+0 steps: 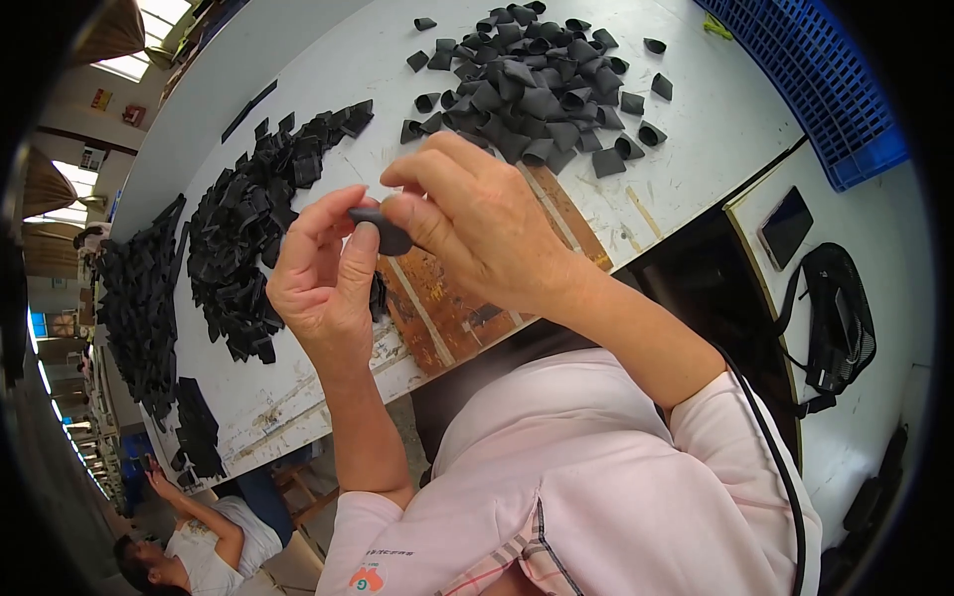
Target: Manually assembling small black rubber components onto a base using a thin applicator tool on a workbench.
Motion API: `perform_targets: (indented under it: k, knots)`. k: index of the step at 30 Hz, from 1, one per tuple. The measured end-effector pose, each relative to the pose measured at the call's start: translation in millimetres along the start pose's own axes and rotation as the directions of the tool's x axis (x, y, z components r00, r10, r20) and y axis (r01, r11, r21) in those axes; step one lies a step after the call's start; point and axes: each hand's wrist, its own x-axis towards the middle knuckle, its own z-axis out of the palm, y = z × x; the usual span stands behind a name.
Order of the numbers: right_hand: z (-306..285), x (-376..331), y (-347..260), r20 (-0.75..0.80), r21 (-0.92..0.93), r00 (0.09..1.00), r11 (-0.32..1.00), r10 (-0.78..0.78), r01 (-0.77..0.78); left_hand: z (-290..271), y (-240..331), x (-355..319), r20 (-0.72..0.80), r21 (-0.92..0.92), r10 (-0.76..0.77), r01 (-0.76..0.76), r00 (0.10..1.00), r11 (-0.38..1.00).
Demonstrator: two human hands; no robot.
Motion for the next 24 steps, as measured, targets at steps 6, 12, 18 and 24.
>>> perform_targets:
  k: [6,12,18,24]
  knots:
    - [1.4,-0.1,-11.1,0.109,-0.016,0.993,0.998,-0.056,0.058,-3.1,-6.1,-4.6,-0.099,-0.092,0.0,-0.01,0.995,0.996]
    - [2.8,9.8,-15.1,0.177,-0.025,0.981,0.997,0.074,-0.071,-11.2,-13.9,-6.1,-0.084,-0.675,-0.207,0.097,0.975,0.732]
    - [2.9,1.9,-1.5,0.206,-0.238,0.964,0.947,-0.169,0.217,-9.3,-16.5,-12.8,-0.036,-0.745,-0.283,0.163,0.959,0.647]
    - [7.3,-6.8,-1.8,0.181,-0.359,0.963,0.898,-0.2,0.254,-13.2,-24.3,-14.9,-0.024,-0.632,-0.235,0.168,0.972,0.757]
